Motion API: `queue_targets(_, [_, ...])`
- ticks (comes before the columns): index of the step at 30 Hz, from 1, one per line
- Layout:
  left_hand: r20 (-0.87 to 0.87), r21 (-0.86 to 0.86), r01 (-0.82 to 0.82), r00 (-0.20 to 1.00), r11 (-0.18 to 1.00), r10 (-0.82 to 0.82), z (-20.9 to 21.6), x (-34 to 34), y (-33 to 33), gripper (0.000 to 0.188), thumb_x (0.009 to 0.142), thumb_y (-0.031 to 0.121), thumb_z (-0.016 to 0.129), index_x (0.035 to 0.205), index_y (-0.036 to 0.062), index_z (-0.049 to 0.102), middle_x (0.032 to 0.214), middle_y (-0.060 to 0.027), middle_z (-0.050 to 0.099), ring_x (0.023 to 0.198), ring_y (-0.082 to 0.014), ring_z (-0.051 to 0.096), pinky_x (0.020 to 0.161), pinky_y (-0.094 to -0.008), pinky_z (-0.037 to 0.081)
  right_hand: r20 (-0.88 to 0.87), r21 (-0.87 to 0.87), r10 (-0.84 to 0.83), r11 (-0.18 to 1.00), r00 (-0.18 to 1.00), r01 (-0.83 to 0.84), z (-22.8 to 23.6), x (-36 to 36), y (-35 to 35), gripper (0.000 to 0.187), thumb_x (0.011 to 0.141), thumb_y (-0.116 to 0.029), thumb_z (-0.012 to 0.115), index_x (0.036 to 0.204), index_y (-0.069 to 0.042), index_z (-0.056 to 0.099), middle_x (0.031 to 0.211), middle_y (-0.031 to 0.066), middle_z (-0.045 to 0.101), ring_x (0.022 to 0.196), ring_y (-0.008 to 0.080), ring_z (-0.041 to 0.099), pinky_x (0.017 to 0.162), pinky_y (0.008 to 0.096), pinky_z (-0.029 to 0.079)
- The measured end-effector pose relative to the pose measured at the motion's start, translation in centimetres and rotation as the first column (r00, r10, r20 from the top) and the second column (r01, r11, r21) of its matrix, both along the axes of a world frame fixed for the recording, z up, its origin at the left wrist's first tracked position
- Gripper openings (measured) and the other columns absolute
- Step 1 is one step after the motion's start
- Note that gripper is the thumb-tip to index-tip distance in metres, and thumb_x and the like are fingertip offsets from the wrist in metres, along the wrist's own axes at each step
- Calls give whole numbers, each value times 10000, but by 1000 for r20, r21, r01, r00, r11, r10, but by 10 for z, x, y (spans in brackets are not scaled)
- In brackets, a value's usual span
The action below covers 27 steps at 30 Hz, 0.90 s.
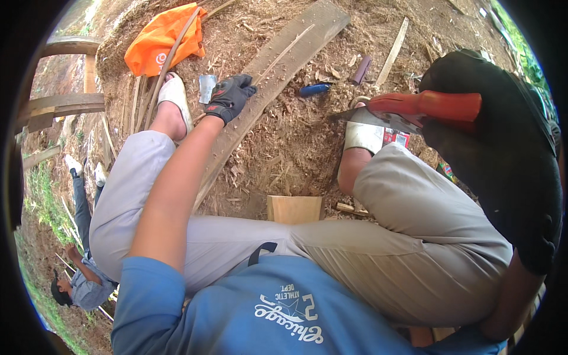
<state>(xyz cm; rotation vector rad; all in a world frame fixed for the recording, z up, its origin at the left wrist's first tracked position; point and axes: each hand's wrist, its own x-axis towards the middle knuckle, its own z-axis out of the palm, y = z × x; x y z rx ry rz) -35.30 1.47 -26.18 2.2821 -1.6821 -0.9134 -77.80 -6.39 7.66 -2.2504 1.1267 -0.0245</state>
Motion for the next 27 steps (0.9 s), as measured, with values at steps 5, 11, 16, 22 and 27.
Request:
queue_targets(5, [76, -40, 52, 996, 998, -49, 3, -1, 3, 465, 1000, 387, 715, 1328, 58, 724, 1286, -170, 753, 1190, -338, 714, 1034, -428, 540, 16, 13, -34, 999, 999, 33, -4, -18, -6, 335, 807, 16, 799, 1118, -59, 698, 947, 119, 735, 826, 235, 726, 770, 368, 580])
queue_targets(11, [124, -88, -17, 992, 996, 28, -12, 9, 2, 483, 997, 400, 712, 1344, 64, 719, 1279, -194, 751, 1174, -366, 716, 1041, -443, 544, 36, 19, -49, 999, 998, 49, -6, -21, -3, 357, 817, 16, 793, 1152, -61, 697, 988, 114, 736, 844, 223, 721, 775, 364, 580])
queue_targets(16, [328, -263, -51, 934, 964, 138, 0, 14, 1, 565, 1004, 447, 691, 1428, 76, 656, 1344, -215, 709, 1250, -385, 666, 1111, -466, 508, 39, 28, -60, 998, 997, 59, -6, -25, 1, 375, 826, 15, 787, 1181, -62, 696, 1023, 110, 738, 859, 214, 717, 780, 361, 580])
queue_targets(22, [480, -358, 340, 866, 869, -141, -31, -46, 39, 858, 1038, 607, 574, 1632, 12, 402, 1685, -221, 407, 1551, -390, 395, 1300, -497, 284, 39, 42, -74, 996, 996, 72, -14, -25, 3, 398, 836, 15, 781, 1216, -64, 695, 1064, 105, 739, 877, 203, 713, 785, 357, 580])
queue_targets(27, [376, -232, 20, 924, 973, 71, -55, -95, 44, 1031, 1027, 672, 543, 1693, -36, 202, 1760, -279, 201, 1640, -431, 186, 1339, -547, 136, 32, 57, -74, 996, 997, 72, -19, -23, 4, 417, 845, 15, 776, 1245, -66, 694, 1098, 100, 741, 892, 193, 709, 789, 353, 580])
